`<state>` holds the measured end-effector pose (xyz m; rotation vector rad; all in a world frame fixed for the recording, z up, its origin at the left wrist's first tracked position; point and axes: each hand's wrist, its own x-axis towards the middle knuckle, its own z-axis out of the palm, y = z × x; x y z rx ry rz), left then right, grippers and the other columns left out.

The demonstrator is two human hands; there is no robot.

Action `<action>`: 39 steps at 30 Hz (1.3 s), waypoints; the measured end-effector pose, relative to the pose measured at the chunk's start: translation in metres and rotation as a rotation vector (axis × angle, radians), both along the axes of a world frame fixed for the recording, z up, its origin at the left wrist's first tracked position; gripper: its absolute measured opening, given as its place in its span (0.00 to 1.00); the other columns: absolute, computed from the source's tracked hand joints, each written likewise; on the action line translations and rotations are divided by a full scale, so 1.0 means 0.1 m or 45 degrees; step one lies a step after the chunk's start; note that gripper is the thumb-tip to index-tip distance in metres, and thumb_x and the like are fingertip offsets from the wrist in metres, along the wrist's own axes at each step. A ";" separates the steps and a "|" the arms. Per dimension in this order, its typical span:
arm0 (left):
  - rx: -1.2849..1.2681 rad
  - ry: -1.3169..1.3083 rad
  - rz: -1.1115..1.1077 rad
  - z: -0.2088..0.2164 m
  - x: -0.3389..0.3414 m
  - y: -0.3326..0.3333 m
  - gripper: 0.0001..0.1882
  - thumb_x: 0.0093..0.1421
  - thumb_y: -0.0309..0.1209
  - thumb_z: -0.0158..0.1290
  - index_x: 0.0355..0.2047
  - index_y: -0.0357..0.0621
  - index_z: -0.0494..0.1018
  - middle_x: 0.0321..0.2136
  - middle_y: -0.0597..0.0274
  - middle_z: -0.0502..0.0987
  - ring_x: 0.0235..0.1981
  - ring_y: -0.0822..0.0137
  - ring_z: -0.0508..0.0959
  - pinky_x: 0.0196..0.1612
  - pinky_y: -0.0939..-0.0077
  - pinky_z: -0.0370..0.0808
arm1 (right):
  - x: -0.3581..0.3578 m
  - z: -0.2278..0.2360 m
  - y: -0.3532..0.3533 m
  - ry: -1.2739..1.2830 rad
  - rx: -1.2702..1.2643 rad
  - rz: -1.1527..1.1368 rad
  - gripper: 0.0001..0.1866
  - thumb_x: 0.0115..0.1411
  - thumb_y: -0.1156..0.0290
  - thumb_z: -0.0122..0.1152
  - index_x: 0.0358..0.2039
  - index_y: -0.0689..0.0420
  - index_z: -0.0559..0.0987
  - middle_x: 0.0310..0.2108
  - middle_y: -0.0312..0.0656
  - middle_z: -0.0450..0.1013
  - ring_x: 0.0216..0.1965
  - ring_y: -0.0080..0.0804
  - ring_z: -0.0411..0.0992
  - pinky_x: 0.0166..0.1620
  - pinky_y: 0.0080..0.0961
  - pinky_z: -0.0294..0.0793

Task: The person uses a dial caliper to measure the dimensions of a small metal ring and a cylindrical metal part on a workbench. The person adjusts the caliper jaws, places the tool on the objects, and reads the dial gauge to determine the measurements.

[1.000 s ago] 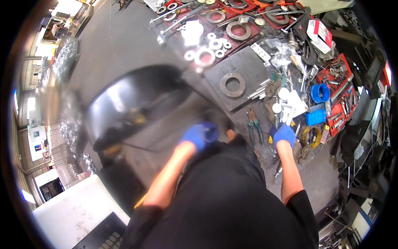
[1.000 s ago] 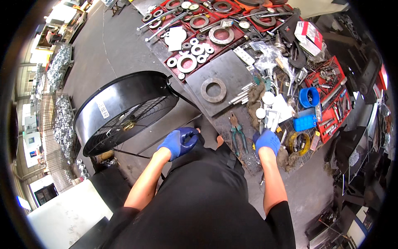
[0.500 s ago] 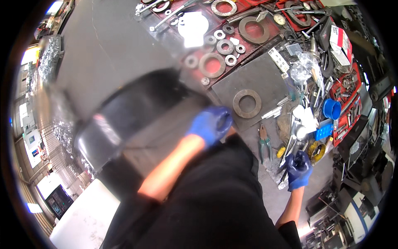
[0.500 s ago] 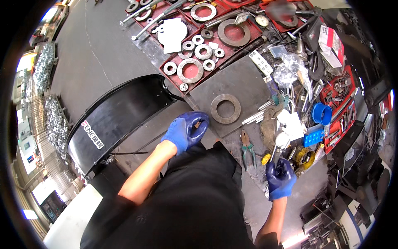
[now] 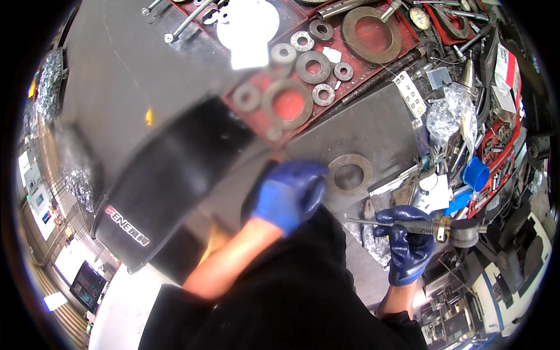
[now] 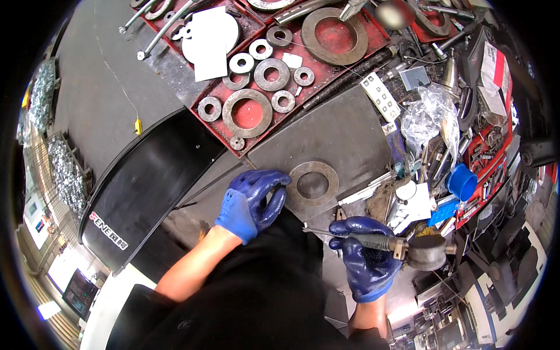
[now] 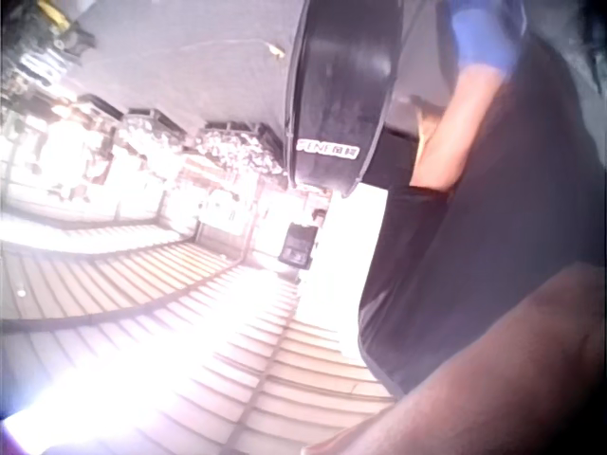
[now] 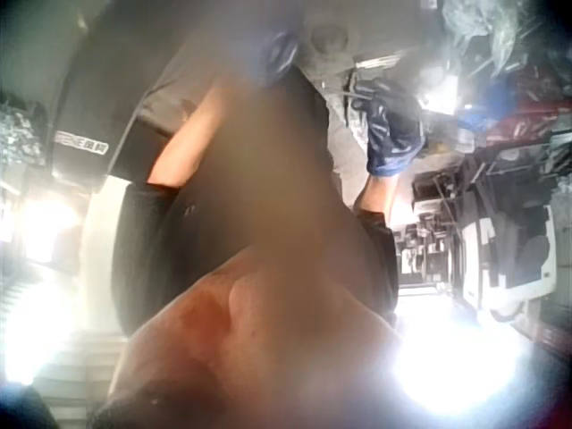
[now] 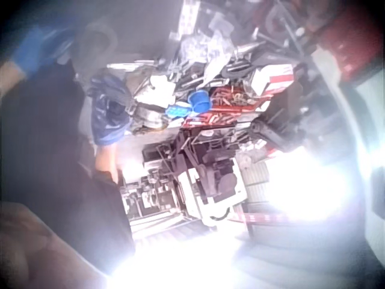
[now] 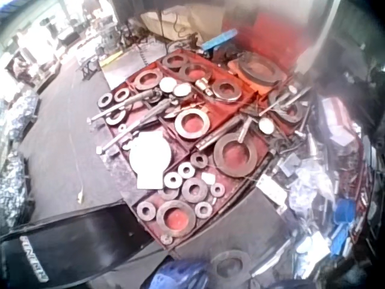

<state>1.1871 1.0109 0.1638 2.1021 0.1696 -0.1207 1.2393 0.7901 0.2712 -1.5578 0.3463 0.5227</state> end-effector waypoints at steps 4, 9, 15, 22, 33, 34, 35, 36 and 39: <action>-0.038 -0.022 0.058 -0.08 0.05 0.00 0.10 0.53 0.23 0.60 0.37 0.43 0.79 0.36 0.52 0.82 0.37 0.48 0.81 0.40 0.60 0.77 | 0.13 -0.06 0.04 0.049 0.126 -0.015 0.18 0.58 0.74 0.69 0.47 0.67 0.76 0.40 0.57 0.79 0.39 0.43 0.81 0.40 0.35 0.84; -0.072 0.073 0.019 -0.13 0.14 0.06 0.09 0.53 0.22 0.60 0.36 0.43 0.79 0.34 0.52 0.82 0.34 0.48 0.82 0.38 0.60 0.78 | 0.28 -0.14 0.09 0.065 0.075 0.024 0.20 0.57 0.73 0.72 0.47 0.66 0.75 0.42 0.59 0.78 0.41 0.46 0.81 0.42 0.36 0.85; -0.133 0.050 0.073 -0.19 0.16 0.07 0.11 0.54 0.22 0.60 0.39 0.41 0.79 0.33 0.50 0.82 0.33 0.47 0.81 0.37 0.60 0.77 | 0.36 -0.20 0.26 0.070 0.118 0.030 0.16 0.58 0.75 0.70 0.44 0.64 0.75 0.43 0.59 0.78 0.43 0.46 0.80 0.41 0.36 0.85; -0.129 0.103 0.037 -0.14 0.11 0.18 0.15 0.55 0.21 0.59 0.45 0.41 0.78 0.35 0.49 0.82 0.34 0.47 0.82 0.38 0.59 0.78 | 0.49 -0.26 0.45 -0.030 0.099 0.015 0.17 0.59 0.74 0.68 0.47 0.62 0.74 0.43 0.59 0.78 0.39 0.42 0.80 0.39 0.32 0.84; -0.080 -0.087 0.636 -0.02 0.58 0.50 0.14 0.57 0.19 0.60 0.45 0.37 0.79 0.37 0.51 0.82 0.35 0.62 0.84 0.38 0.72 0.78 | 0.56 -0.29 0.64 -0.175 -0.045 0.026 0.17 0.62 0.73 0.64 0.50 0.61 0.72 0.44 0.59 0.78 0.33 0.37 0.80 0.41 0.28 0.81; 0.066 -0.142 0.604 -0.06 0.63 0.55 0.18 0.56 0.20 0.62 0.48 0.37 0.77 0.38 0.52 0.82 0.35 0.65 0.83 0.38 0.72 0.78 | 0.56 -0.29 0.64 -0.164 -0.044 0.024 0.17 0.62 0.73 0.64 0.50 0.61 0.73 0.44 0.59 0.78 0.33 0.37 0.80 0.40 0.28 0.81; 0.118 -0.101 0.616 -0.08 0.70 0.58 0.19 0.57 0.21 0.62 0.50 0.37 0.77 0.38 0.52 0.82 0.34 0.65 0.83 0.38 0.72 0.78 | 0.55 -0.28 0.63 -0.153 -0.042 0.021 0.17 0.62 0.72 0.65 0.50 0.62 0.73 0.44 0.59 0.78 0.32 0.37 0.80 0.40 0.28 0.81; 0.169 -0.059 0.626 -0.06 0.79 0.59 0.20 0.57 0.23 0.62 0.51 0.38 0.76 0.37 0.52 0.82 0.34 0.65 0.83 0.38 0.72 0.78 | 0.54 -0.27 0.62 -0.142 -0.040 0.017 0.17 0.62 0.72 0.65 0.49 0.62 0.73 0.43 0.59 0.78 0.32 0.37 0.80 0.39 0.28 0.81; 0.325 0.080 0.650 -0.11 1.05 0.68 0.28 0.58 0.33 0.63 0.59 0.48 0.71 0.32 0.50 0.82 0.34 0.59 0.84 0.39 0.68 0.79 | 0.51 -0.25 0.59 -0.143 -0.108 0.062 0.16 0.64 0.69 0.62 0.49 0.60 0.74 0.42 0.53 0.78 0.34 0.33 0.78 0.41 0.26 0.77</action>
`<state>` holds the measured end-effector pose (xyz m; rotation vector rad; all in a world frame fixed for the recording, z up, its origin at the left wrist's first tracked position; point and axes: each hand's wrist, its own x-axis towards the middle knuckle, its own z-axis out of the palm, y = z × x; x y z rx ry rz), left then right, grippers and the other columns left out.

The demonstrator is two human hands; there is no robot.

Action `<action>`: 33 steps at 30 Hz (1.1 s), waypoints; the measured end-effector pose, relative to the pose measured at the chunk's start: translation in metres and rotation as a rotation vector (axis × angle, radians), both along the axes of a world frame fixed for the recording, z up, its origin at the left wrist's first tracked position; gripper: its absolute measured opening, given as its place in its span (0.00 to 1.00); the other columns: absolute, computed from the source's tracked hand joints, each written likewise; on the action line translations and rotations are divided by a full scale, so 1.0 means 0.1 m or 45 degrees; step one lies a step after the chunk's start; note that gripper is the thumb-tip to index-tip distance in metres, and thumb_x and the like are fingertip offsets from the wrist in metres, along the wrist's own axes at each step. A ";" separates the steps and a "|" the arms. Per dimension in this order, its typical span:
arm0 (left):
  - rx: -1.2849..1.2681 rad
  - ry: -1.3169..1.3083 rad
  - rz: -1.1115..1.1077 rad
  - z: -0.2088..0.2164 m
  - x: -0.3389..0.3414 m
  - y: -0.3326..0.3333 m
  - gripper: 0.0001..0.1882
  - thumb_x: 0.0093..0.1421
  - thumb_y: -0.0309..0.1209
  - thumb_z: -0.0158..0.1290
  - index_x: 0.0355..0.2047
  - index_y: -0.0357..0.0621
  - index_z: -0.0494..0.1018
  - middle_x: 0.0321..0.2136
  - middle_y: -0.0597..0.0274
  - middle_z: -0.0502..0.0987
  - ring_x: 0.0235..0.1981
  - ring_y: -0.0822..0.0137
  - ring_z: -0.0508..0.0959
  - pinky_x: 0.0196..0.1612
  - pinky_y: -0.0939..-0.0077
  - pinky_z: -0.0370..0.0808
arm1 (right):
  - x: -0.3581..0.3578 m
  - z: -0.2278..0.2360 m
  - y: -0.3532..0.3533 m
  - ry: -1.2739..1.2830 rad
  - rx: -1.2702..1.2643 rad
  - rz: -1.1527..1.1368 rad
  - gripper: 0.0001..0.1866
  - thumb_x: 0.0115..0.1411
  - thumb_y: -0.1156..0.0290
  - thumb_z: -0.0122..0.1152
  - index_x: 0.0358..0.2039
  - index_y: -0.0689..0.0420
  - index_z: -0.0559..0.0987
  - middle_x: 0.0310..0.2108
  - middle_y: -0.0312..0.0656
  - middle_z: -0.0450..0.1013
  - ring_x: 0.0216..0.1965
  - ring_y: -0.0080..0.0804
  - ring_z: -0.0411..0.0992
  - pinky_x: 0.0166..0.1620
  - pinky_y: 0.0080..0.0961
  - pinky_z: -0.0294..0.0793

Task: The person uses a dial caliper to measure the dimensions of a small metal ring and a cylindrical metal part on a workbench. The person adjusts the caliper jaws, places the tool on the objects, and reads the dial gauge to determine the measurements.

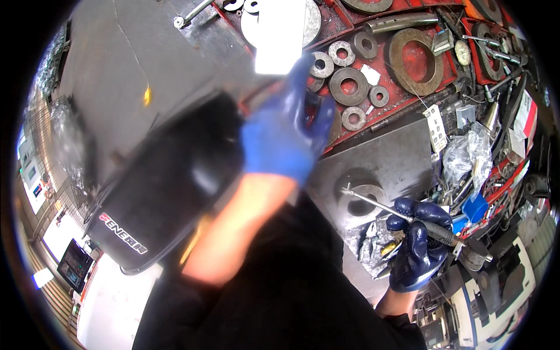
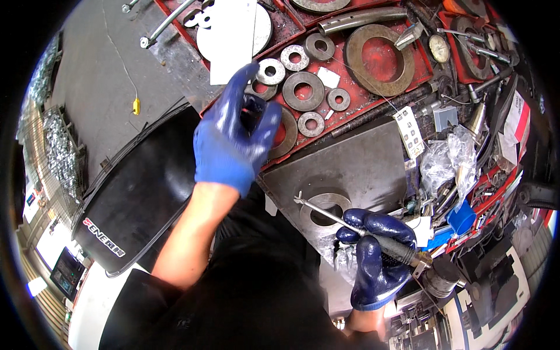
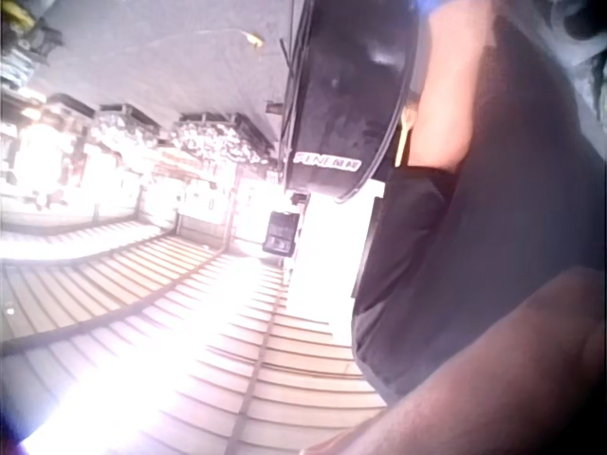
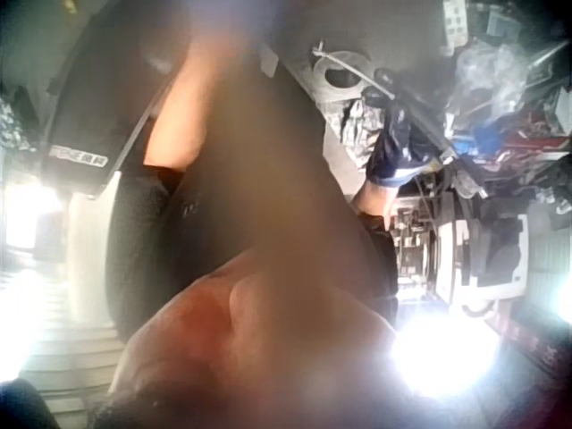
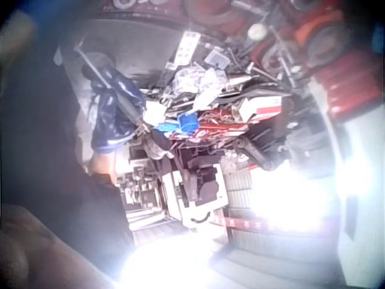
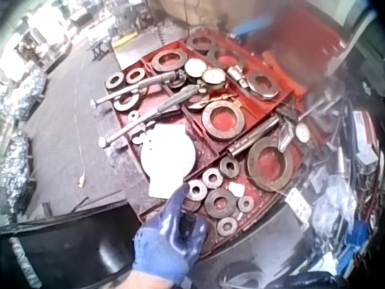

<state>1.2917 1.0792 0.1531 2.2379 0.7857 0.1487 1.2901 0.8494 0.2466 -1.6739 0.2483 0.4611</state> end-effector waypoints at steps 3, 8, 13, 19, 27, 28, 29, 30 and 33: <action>0.040 0.331 -0.032 0.08 0.29 0.10 0.27 0.59 0.37 0.61 0.60 0.56 0.70 0.35 0.47 0.82 0.37 0.48 0.83 0.42 0.60 0.79 | -0.03 0.03 -0.07 0.011 -0.034 -0.001 0.16 0.63 0.68 0.62 0.49 0.61 0.74 0.41 0.53 0.78 0.33 0.33 0.78 0.40 0.25 0.77; 0.154 0.360 -0.159 -0.03 0.35 0.18 0.27 0.59 0.39 0.61 0.59 0.62 0.70 0.39 0.49 0.82 0.41 0.47 0.82 0.45 0.58 0.79 | -0.05 0.08 -0.09 0.027 0.000 -0.043 0.15 0.62 0.70 0.62 0.48 0.61 0.74 0.41 0.53 0.78 0.32 0.33 0.78 0.40 0.26 0.77; 0.248 0.287 -0.193 -0.06 0.31 0.16 0.17 0.59 0.37 0.60 0.49 0.57 0.78 0.41 0.51 0.82 0.42 0.48 0.82 0.45 0.57 0.78 | -0.09 0.07 -0.14 0.030 0.025 -0.086 0.15 0.62 0.73 0.62 0.49 0.62 0.74 0.41 0.52 0.78 0.33 0.33 0.78 0.42 0.28 0.77; 0.425 0.217 -0.351 -0.08 0.39 0.22 0.12 0.59 0.32 0.59 0.44 0.52 0.80 0.39 0.50 0.80 0.42 0.44 0.79 0.45 0.55 0.77 | -0.14 0.13 -0.24 0.035 0.164 -0.124 0.14 0.62 0.77 0.63 0.48 0.62 0.74 0.43 0.57 0.78 0.36 0.37 0.80 0.41 0.30 0.83; 0.355 -0.131 -0.361 0.27 0.21 0.09 0.12 0.62 0.28 0.56 0.47 0.42 0.78 0.37 0.48 0.80 0.40 0.48 0.81 0.43 0.60 0.77 | -0.30 0.13 -0.40 0.014 0.167 -0.159 0.14 0.61 0.79 0.62 0.47 0.62 0.75 0.44 0.58 0.78 0.36 0.37 0.80 0.40 0.30 0.83; 0.270 -0.186 -0.359 0.35 0.12 0.06 0.13 0.63 0.28 0.56 0.47 0.40 0.77 0.37 0.49 0.80 0.40 0.50 0.82 0.43 0.61 0.77 | -0.30 0.15 -0.41 0.029 0.156 -0.150 0.14 0.61 0.79 0.62 0.47 0.62 0.75 0.44 0.58 0.78 0.37 0.38 0.80 0.40 0.30 0.83; -0.110 -0.110 -0.227 0.32 0.01 -0.03 0.14 0.67 0.29 0.53 0.50 0.35 0.74 0.39 0.54 0.81 0.41 0.61 0.83 0.41 0.69 0.77 | -0.32 0.16 -0.42 0.042 0.141 -0.140 0.14 0.61 0.79 0.62 0.48 0.62 0.74 0.44 0.58 0.78 0.37 0.38 0.81 0.40 0.29 0.83; -0.450 -0.042 -0.147 0.37 -0.08 -0.08 0.14 0.68 0.30 0.52 0.51 0.35 0.74 0.40 0.55 0.81 0.42 0.63 0.83 0.40 0.71 0.77 | -0.33 0.17 -0.42 0.050 0.139 -0.147 0.14 0.61 0.79 0.62 0.48 0.62 0.74 0.44 0.58 0.78 0.37 0.38 0.81 0.40 0.28 0.83; -1.332 0.103 0.028 0.47 -0.33 -0.18 0.16 0.72 0.32 0.49 0.55 0.35 0.70 0.45 0.54 0.81 0.42 0.66 0.83 0.38 0.78 0.75 | -0.38 0.18 -0.41 0.063 0.125 -0.145 0.15 0.61 0.78 0.62 0.48 0.61 0.74 0.44 0.57 0.78 0.36 0.37 0.81 0.40 0.27 0.82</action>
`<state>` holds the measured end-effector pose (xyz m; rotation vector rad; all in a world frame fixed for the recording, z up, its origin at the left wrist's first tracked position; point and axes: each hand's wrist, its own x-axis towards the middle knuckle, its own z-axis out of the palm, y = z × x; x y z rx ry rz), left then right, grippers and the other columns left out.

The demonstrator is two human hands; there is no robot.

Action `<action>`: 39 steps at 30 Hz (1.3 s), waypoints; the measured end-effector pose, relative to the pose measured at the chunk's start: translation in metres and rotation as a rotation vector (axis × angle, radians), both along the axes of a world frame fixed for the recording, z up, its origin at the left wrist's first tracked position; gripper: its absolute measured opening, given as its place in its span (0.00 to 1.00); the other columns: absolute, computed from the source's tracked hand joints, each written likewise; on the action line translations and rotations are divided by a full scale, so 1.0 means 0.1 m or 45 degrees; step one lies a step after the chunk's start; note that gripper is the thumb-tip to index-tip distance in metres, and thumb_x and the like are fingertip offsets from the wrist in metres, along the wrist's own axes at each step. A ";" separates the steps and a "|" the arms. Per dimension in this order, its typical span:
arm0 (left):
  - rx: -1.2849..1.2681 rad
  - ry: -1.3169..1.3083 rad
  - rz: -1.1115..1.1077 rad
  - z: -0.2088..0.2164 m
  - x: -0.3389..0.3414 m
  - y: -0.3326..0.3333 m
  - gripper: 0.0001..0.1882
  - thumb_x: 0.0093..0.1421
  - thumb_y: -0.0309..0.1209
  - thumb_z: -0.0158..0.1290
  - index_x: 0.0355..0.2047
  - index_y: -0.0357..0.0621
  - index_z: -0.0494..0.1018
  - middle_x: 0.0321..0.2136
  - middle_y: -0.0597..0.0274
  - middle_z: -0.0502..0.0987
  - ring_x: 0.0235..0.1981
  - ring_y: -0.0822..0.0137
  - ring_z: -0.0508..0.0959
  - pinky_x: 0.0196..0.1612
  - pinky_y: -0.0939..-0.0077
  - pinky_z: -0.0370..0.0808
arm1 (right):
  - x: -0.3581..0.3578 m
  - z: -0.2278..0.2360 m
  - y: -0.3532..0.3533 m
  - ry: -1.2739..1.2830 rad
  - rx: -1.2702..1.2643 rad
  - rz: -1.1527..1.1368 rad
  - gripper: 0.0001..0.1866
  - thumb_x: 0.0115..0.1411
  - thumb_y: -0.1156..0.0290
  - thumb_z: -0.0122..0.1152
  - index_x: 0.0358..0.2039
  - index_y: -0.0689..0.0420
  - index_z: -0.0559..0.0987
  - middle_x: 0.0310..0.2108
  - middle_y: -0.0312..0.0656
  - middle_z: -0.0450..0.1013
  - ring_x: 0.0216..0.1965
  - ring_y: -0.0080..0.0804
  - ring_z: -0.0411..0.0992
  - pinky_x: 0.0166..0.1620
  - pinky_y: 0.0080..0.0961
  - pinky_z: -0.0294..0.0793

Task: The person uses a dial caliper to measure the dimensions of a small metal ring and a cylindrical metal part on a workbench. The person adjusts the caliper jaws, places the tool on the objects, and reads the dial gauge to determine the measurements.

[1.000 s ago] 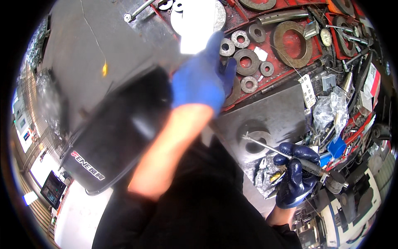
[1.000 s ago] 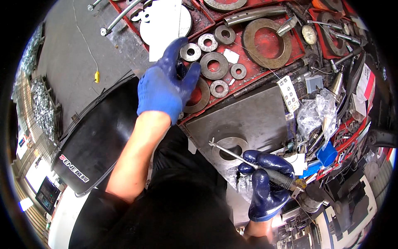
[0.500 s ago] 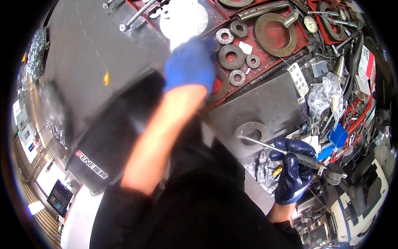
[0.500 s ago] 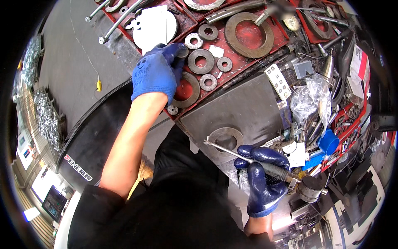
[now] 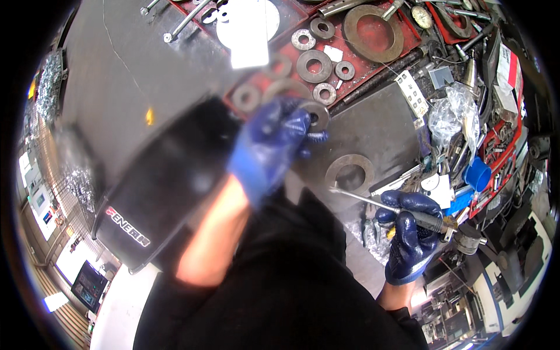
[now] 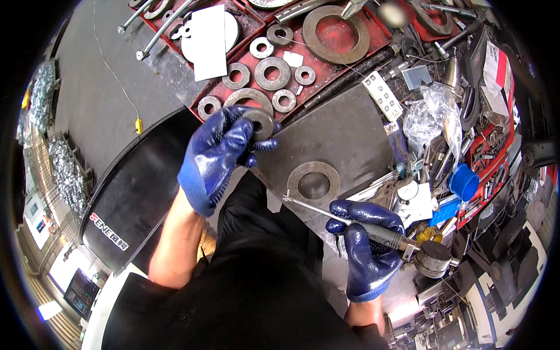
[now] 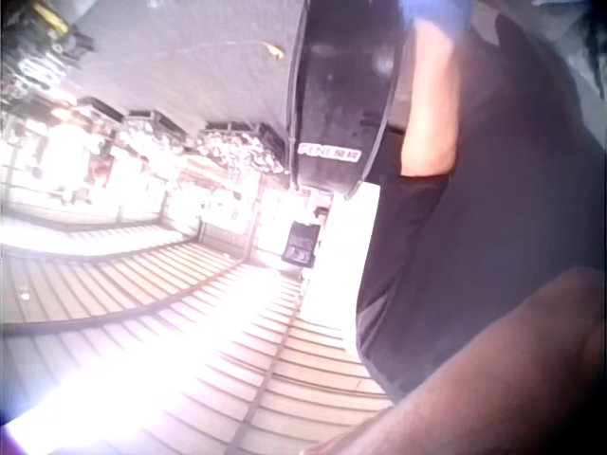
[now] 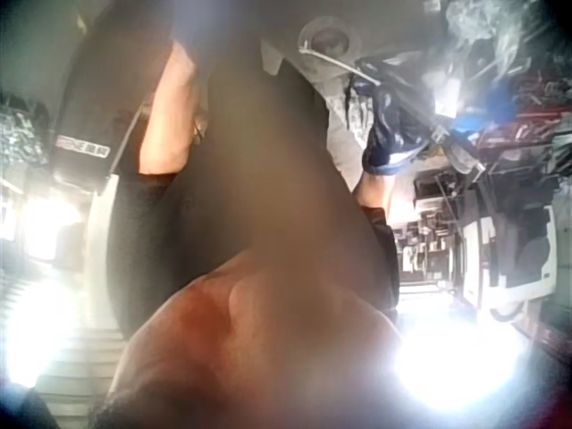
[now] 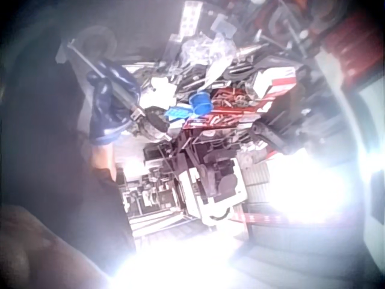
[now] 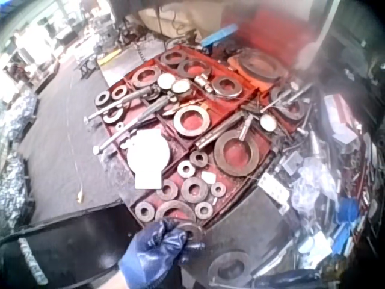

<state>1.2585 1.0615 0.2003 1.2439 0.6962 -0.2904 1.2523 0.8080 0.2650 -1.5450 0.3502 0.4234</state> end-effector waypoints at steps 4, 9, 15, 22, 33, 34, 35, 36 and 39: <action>-0.379 -0.099 0.139 -0.02 -0.28 -0.11 0.22 0.70 0.30 0.50 0.63 0.36 0.66 0.49 0.53 0.79 0.46 0.64 0.82 0.43 0.78 0.75 | -0.06 0.04 0.03 -0.021 -0.009 -0.015 0.15 0.61 0.76 0.63 0.48 0.61 0.74 0.43 0.57 0.79 0.34 0.36 0.80 0.39 0.26 0.81; -0.342 -0.130 0.101 0.02 -0.37 -0.13 0.25 0.68 0.26 0.52 0.65 0.37 0.64 0.51 0.54 0.78 0.47 0.64 0.81 0.46 0.75 0.76 | -0.11 0.05 0.04 -0.101 -0.044 -0.031 0.15 0.61 0.74 0.64 0.47 0.60 0.74 0.42 0.56 0.79 0.33 0.35 0.79 0.38 0.25 0.80; -0.461 -0.232 0.122 -0.01 -0.50 -0.11 0.27 0.67 0.24 0.53 0.65 0.37 0.64 0.51 0.55 0.78 0.48 0.65 0.81 0.46 0.75 0.76 | -0.16 0.15 0.13 -0.130 -0.020 -0.043 0.16 0.61 0.74 0.64 0.48 0.59 0.74 0.43 0.58 0.78 0.34 0.37 0.79 0.39 0.27 0.80; -0.512 -0.173 0.070 0.07 -0.55 -0.08 0.28 0.67 0.23 0.53 0.66 0.36 0.62 0.52 0.53 0.78 0.48 0.64 0.81 0.45 0.75 0.76 | -0.23 0.21 0.12 -0.107 -0.049 -0.031 0.16 0.60 0.75 0.63 0.49 0.59 0.74 0.43 0.58 0.78 0.35 0.39 0.80 0.40 0.29 0.81; -0.590 -0.270 0.053 0.14 -0.61 -0.04 0.31 0.64 0.22 0.55 0.66 0.36 0.62 0.55 0.52 0.75 0.47 0.64 0.80 0.45 0.74 0.76 | -0.35 0.20 0.12 -0.142 -0.097 -0.007 0.15 0.63 0.73 0.60 0.49 0.62 0.73 0.43 0.56 0.78 0.33 0.37 0.78 0.41 0.28 0.79; -0.598 -0.269 0.056 0.15 -0.61 -0.04 0.32 0.62 0.21 0.57 0.66 0.36 0.61 0.55 0.52 0.75 0.44 0.66 0.79 0.44 0.74 0.76 | -0.36 0.21 0.13 -0.156 -0.117 0.019 0.15 0.64 0.72 0.58 0.49 0.62 0.73 0.43 0.55 0.77 0.32 0.36 0.77 0.41 0.27 0.77; -0.613 -0.256 0.065 0.16 -0.61 -0.04 0.36 0.58 0.21 0.59 0.67 0.36 0.60 0.56 0.51 0.74 0.39 0.70 0.77 0.42 0.76 0.76 | -0.37 0.21 0.13 -0.151 -0.124 0.019 0.14 0.64 0.73 0.57 0.49 0.63 0.73 0.43 0.55 0.77 0.32 0.35 0.77 0.41 0.27 0.77; -0.614 -0.246 0.077 0.17 -0.61 -0.05 0.38 0.57 0.21 0.60 0.67 0.36 0.59 0.56 0.51 0.73 0.37 0.73 0.76 0.41 0.76 0.76 | -0.37 0.22 0.14 -0.146 -0.131 0.018 0.14 0.64 0.73 0.57 0.49 0.63 0.73 0.43 0.55 0.77 0.32 0.35 0.77 0.41 0.27 0.77; -0.592 -0.247 0.108 0.25 -0.58 -0.09 0.38 0.57 0.21 0.60 0.67 0.35 0.59 0.57 0.52 0.73 0.37 0.73 0.76 0.43 0.75 0.76 | -0.38 0.22 0.11 -0.113 -0.059 -0.026 0.16 0.61 0.75 0.63 0.48 0.61 0.74 0.43 0.57 0.78 0.35 0.38 0.79 0.41 0.28 0.81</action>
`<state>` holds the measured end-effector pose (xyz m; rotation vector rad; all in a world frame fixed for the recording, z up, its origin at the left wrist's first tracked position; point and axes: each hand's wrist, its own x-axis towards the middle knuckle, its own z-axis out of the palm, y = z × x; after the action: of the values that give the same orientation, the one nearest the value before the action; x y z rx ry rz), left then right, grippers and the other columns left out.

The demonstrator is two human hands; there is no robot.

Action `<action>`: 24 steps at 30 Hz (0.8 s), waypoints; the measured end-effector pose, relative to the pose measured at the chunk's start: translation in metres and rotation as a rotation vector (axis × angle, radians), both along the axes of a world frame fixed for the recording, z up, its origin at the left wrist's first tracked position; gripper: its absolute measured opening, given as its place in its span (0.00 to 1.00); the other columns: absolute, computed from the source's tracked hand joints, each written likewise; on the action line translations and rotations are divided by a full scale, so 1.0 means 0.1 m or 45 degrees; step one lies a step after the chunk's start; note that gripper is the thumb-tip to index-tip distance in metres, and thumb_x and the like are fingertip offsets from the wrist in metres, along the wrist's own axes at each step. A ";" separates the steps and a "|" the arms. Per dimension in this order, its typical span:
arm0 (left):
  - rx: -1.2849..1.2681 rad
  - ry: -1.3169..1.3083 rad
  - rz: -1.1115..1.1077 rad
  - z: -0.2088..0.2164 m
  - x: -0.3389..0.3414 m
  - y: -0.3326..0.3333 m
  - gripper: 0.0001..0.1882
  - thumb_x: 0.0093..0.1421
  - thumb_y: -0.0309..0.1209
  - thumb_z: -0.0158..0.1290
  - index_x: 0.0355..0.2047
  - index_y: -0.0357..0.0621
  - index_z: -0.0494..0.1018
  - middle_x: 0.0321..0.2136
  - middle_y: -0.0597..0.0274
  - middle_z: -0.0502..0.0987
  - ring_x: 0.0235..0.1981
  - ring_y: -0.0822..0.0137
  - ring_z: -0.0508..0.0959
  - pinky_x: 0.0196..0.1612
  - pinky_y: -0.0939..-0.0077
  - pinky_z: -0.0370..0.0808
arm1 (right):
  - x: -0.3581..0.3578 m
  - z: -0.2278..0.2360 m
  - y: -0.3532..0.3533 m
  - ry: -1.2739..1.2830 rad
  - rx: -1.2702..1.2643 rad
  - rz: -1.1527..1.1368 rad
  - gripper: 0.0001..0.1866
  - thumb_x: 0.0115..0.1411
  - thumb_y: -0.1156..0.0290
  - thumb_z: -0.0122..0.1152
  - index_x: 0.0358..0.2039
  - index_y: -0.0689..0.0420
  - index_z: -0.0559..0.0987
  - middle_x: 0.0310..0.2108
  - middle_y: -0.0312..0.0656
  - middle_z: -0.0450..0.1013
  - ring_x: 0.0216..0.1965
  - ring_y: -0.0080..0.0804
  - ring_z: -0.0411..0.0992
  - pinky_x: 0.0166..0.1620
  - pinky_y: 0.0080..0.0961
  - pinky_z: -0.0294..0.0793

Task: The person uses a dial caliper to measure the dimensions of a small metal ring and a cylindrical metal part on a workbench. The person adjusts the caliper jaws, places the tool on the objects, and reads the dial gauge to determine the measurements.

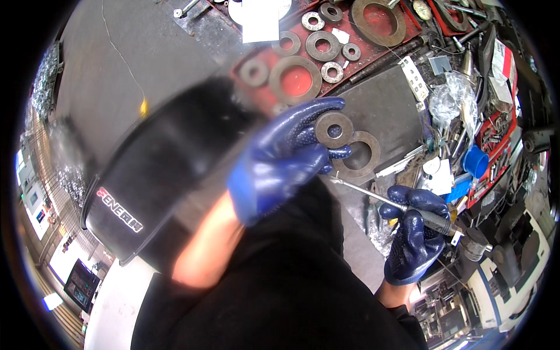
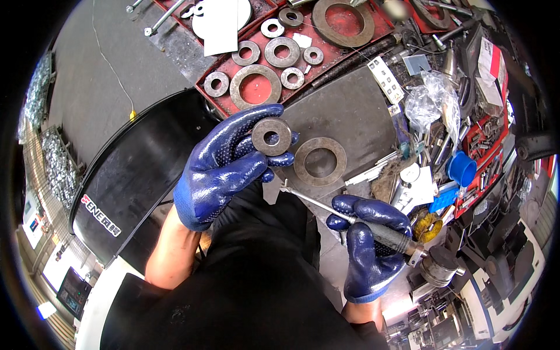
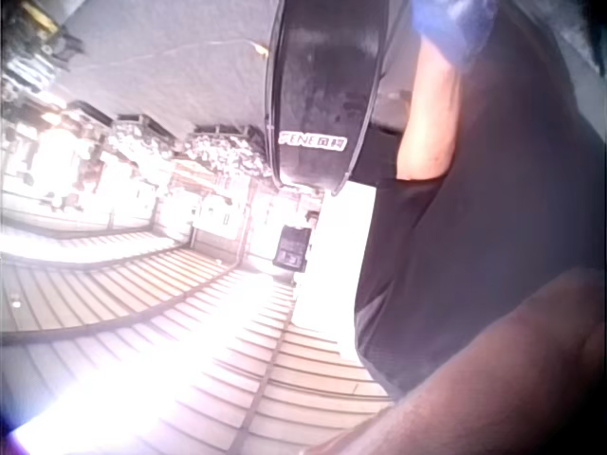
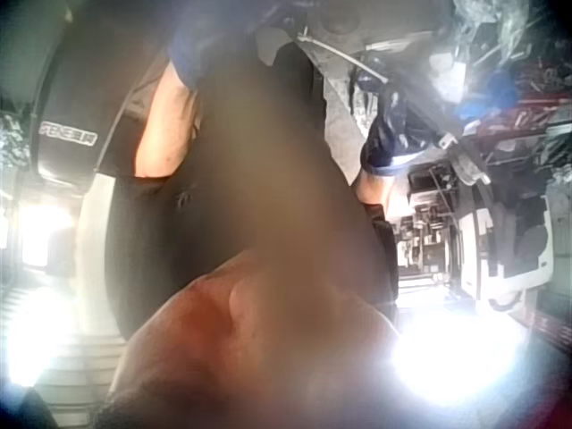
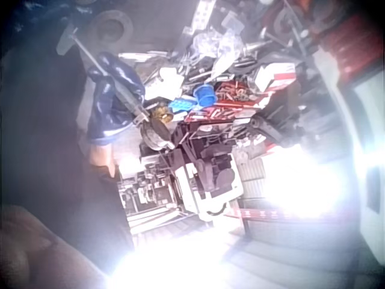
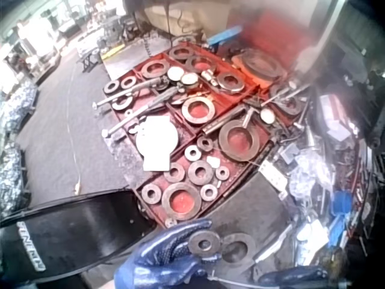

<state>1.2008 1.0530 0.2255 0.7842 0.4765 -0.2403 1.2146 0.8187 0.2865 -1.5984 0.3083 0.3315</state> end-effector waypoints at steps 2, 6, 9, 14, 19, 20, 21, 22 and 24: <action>0.017 -0.052 -0.014 0.01 0.00 0.01 0.32 0.62 0.21 0.57 0.66 0.37 0.62 0.58 0.54 0.73 0.45 0.67 0.78 0.45 0.74 0.77 | -0.01 0.00 0.00 0.010 0.055 -0.032 0.16 0.60 0.75 0.66 0.48 0.60 0.74 0.43 0.59 0.78 0.36 0.39 0.80 0.41 0.29 0.83; 0.024 -0.098 -0.043 -0.01 -0.02 0.03 0.30 0.63 0.21 0.55 0.65 0.37 0.63 0.59 0.55 0.72 0.50 0.65 0.79 0.47 0.73 0.77 | -0.01 0.03 0.02 0.004 0.087 -0.044 0.17 0.60 0.76 0.66 0.48 0.61 0.74 0.43 0.59 0.78 0.36 0.39 0.80 0.41 0.29 0.83; -0.007 -0.089 -0.036 0.04 0.01 0.03 0.37 0.58 0.22 0.59 0.67 0.35 0.59 0.60 0.53 0.70 0.47 0.68 0.77 0.48 0.71 0.75 | -0.02 0.03 0.00 0.012 0.075 -0.037 0.16 0.60 0.76 0.65 0.48 0.61 0.74 0.43 0.59 0.78 0.36 0.39 0.80 0.41 0.30 0.83; 0.056 -0.142 -0.070 0.01 0.02 0.01 0.28 0.64 0.20 0.55 0.65 0.37 0.64 0.59 0.56 0.72 0.50 0.65 0.80 0.45 0.74 0.77 | -0.03 0.02 -0.01 -0.007 0.052 -0.035 0.16 0.60 0.76 0.64 0.48 0.61 0.74 0.43 0.58 0.78 0.36 0.39 0.80 0.41 0.30 0.83; 0.067 -0.147 -0.086 0.03 0.03 -0.01 0.29 0.64 0.20 0.56 0.65 0.36 0.63 0.59 0.57 0.73 0.51 0.65 0.80 0.46 0.74 0.77 | 0.02 0.05 0.01 -0.206 -0.062 0.018 0.13 0.63 0.72 0.59 0.47 0.63 0.73 0.41 0.53 0.76 0.32 0.37 0.77 0.39 0.28 0.77; 0.076 -0.133 -0.092 0.04 0.04 -0.02 0.30 0.63 0.20 0.56 0.65 0.36 0.63 0.59 0.57 0.73 0.51 0.65 0.79 0.46 0.74 0.77 | 0.05 0.06 -0.01 -0.261 -0.059 0.010 0.14 0.63 0.72 0.60 0.47 0.62 0.74 0.42 0.54 0.77 0.33 0.37 0.78 0.40 0.29 0.78; 0.084 -0.119 -0.097 0.05 0.04 -0.03 0.30 0.63 0.19 0.56 0.65 0.36 0.63 0.59 0.57 0.73 0.52 0.65 0.79 0.47 0.74 0.77 | 0.08 0.07 -0.04 -0.316 -0.056 0.002 0.14 0.63 0.72 0.61 0.47 0.61 0.74 0.42 0.55 0.77 0.33 0.37 0.78 0.41 0.30 0.80; 0.034 -0.111 -0.082 0.04 0.03 -0.04 0.31 0.62 0.19 0.57 0.65 0.36 0.63 0.59 0.57 0.73 0.52 0.65 0.79 0.48 0.73 0.76 | 0.12 0.08 -0.06 -0.364 -0.056 -0.010 0.14 0.63 0.72 0.61 0.47 0.62 0.74 0.42 0.55 0.77 0.34 0.37 0.78 0.41 0.30 0.80; 0.016 -0.109 -0.039 -0.01 0.00 -0.08 0.32 0.61 0.18 0.58 0.65 0.36 0.63 0.58 0.57 0.73 0.52 0.67 0.78 0.51 0.73 0.76 | 0.16 0.11 -0.04 -0.435 -0.060 0.010 0.14 0.63 0.73 0.61 0.47 0.62 0.74 0.42 0.55 0.77 0.35 0.38 0.78 0.42 0.30 0.80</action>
<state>1.2011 1.0452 0.2243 0.8112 0.3860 -0.2312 1.2311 0.8149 0.2975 -1.6707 0.0475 0.0535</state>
